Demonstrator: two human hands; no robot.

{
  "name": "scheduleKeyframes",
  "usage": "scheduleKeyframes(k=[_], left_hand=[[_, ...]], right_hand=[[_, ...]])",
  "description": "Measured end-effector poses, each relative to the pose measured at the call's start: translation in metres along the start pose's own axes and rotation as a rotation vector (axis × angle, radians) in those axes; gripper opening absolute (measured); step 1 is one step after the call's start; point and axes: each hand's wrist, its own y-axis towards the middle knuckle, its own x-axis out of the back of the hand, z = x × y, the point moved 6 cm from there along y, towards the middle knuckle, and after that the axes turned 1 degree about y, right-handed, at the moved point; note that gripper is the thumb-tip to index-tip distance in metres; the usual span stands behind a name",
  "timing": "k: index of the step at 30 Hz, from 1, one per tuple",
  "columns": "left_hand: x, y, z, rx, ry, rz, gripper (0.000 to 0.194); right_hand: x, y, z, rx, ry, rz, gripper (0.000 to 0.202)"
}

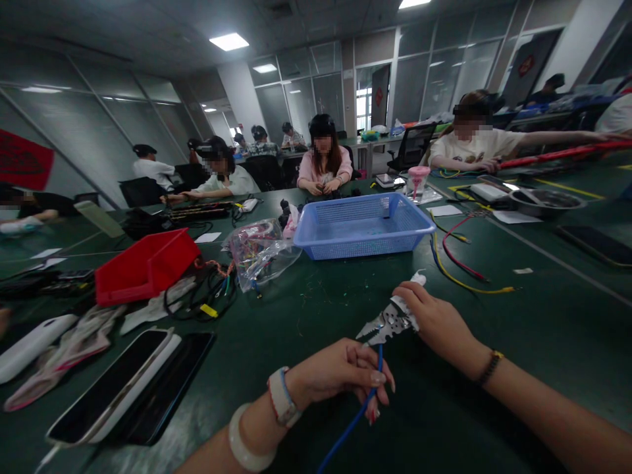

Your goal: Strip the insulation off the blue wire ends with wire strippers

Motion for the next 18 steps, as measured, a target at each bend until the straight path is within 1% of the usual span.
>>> scheduleKeyframes(k=[9, 14, 18], left_hand=[[-0.0019, -0.0006, 0.0028, 0.017, 0.018, 0.033, 0.028], [-0.0019, -0.0011, 0.0010, 0.024, 0.037, 0.027, 0.029], [-0.0033, -0.0022, -0.0006, 0.037, 0.031, 0.048, 0.030]], right_hand=[[0.0040, 0.0015, -0.0003, -0.024, -0.064, 0.017, 0.032], [0.0083, 0.0013, 0.0006, -0.029, -0.043, -0.021, 0.026], [0.0099, 0.0011, -0.0007, -0.004, -0.006, -0.053, 0.028]])
